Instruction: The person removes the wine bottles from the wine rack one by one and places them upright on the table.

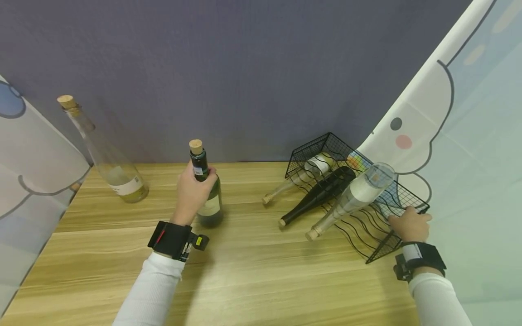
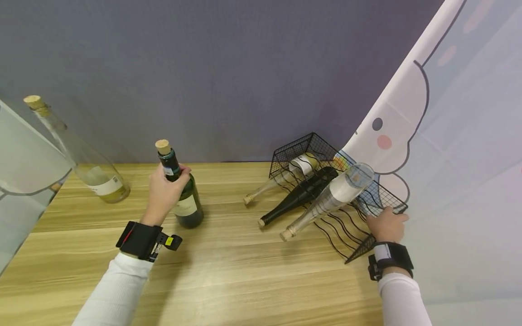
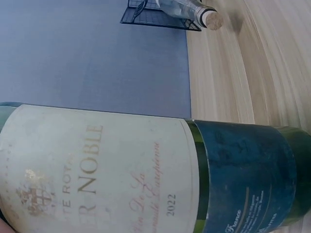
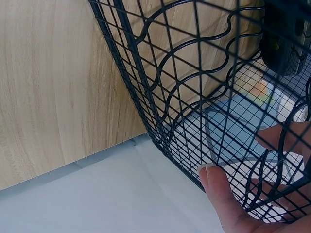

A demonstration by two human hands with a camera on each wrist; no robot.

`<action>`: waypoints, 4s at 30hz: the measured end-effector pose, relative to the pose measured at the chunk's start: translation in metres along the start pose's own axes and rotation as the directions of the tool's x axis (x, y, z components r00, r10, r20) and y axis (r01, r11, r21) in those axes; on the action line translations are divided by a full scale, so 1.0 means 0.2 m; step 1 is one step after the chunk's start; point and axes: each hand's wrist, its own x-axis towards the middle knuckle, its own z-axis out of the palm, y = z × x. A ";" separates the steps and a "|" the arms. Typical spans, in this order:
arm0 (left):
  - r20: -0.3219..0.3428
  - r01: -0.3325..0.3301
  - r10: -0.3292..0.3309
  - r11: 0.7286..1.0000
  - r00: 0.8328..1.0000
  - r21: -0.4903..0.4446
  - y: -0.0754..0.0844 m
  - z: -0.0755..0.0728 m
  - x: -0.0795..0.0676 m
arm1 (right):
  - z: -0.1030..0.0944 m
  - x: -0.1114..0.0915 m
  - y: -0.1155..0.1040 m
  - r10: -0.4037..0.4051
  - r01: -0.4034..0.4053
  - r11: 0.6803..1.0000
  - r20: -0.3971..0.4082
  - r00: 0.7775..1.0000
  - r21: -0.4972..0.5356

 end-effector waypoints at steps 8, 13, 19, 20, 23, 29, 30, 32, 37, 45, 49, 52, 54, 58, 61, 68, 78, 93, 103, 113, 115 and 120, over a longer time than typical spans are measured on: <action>-0.036 0.008 -0.006 0.999 0.999 0.039 -0.02 -0.05 0.02 | 0.00 0.00 0.00 -0.001 0.001 1.000 0.005 1.000 0.001; -0.047 0.048 -0.047 0.998 0.998 0.027 -0.05 -0.10 0.04 | 0.00 -0.01 0.00 0.003 -0.003 1.000 -0.002 1.000 0.004; -0.109 0.053 -0.047 0.997 0.993 0.060 -0.08 -0.16 0.06 | 0.00 0.00 0.01 0.001 -0.001 1.000 -0.011 1.000 -0.002; -0.119 0.053 -0.045 0.996 0.992 0.067 -0.08 -0.17 0.07 | 0.00 0.00 0.02 0.001 -0.001 1.000 -0.010 1.000 -0.002; -0.146 0.056 -0.044 0.995 0.988 0.079 -0.10 -0.18 0.07 | 0.01 0.00 0.02 0.000 -0.001 1.000 -0.010 1.000 -0.005; -0.195 0.056 -0.038 0.995 0.980 0.087 -0.11 -0.23 0.08 | 0.01 0.00 0.02 0.008 -0.008 1.000 -0.001 1.000 -0.006; -0.200 0.059 -0.041 0.994 0.979 0.087 -0.12 -0.24 0.08 | 0.01 0.00 0.02 0.008 -0.008 1.000 0.002 1.000 -0.007; -0.209 0.067 -0.047 0.994 0.977 0.087 -0.13 -0.25 0.08 | 0.01 0.00 0.02 0.008 -0.008 1.000 0.006 1.000 -0.008; -0.228 0.082 -0.063 0.994 0.972 0.077 -0.15 -0.29 0.08 | 0.01 0.00 0.01 0.000 0.000 1.000 0.005 1.000 -0.006; -0.262 0.083 -0.058 0.993 0.963 0.086 -0.17 -0.35 0.09 | 0.01 0.00 0.02 -0.004 0.004 1.000 0.002 1.000 -0.010; -0.280 0.101 -0.073 0.991 0.957 0.089 -0.18 -0.39 0.09 | 0.01 0.00 0.01 -0.003 0.003 1.000 0.002 1.000 -0.013; -0.302 0.108 -0.072 0.989 0.950 0.103 -0.19 -0.43 0.09 | 0.01 0.00 0.01 -0.003 0.003 1.000 0.000 1.000 -0.016; -0.321 0.123 -0.083 0.987 0.943 0.108 -0.20 -0.45 0.09 | 0.01 0.00 0.01 -0.002 0.002 1.000 -0.001 1.000 -0.017; -0.346 0.137 -0.102 0.987 0.932 0.078 -0.22 -0.50 0.09 | 0.01 0.00 0.00 0.000 0.000 1.000 -0.010 1.000 -0.017; -0.362 0.137 -0.109 0.989 0.926 0.052 -0.24 -0.53 0.10 | 0.01 0.00 0.00 -0.001 0.001 1.000 -0.017 1.000 -0.017; -0.384 0.163 -0.132 0.986 0.914 0.047 -0.27 -0.61 0.11 | 0.01 0.00 0.01 0.001 -0.001 1.000 -0.003 1.000 -0.013; -0.441 0.182 -0.120 0.978 0.889 0.101 -0.32 -0.70 0.12 | 0.01 0.00 0.01 0.000 0.000 1.000 0.000 1.000 -0.003; -0.514 0.135 -0.037 0.979 0.857 0.155 -0.35 -0.75 0.14 | 0.00 -0.01 0.00 0.007 -0.007 1.000 -0.003 1.000 0.005; -0.530 0.124 -0.023 0.980 0.847 0.155 -0.38 -0.81 0.16 | 0.00 0.00 0.01 0.005 -0.005 1.000 0.006 1.000 0.002; -0.565 0.152 -0.041 0.977 0.824 0.151 -0.39 -0.84 0.19 | 0.00 0.00 0.00 -0.001 0.001 1.000 0.002 1.000 0.007; -0.574 0.162 -0.047 0.975 0.818 0.150 -0.40 -0.84 0.20 | 0.00 -0.01 0.01 -0.006 0.006 1.000 0.003 1.000 0.004; -0.597 0.190 -0.067 0.971 0.799 0.145 -0.41 -0.86 0.20 | 0.00 -0.01 0.00 -0.013 0.013 1.000 -0.003 1.000 -0.002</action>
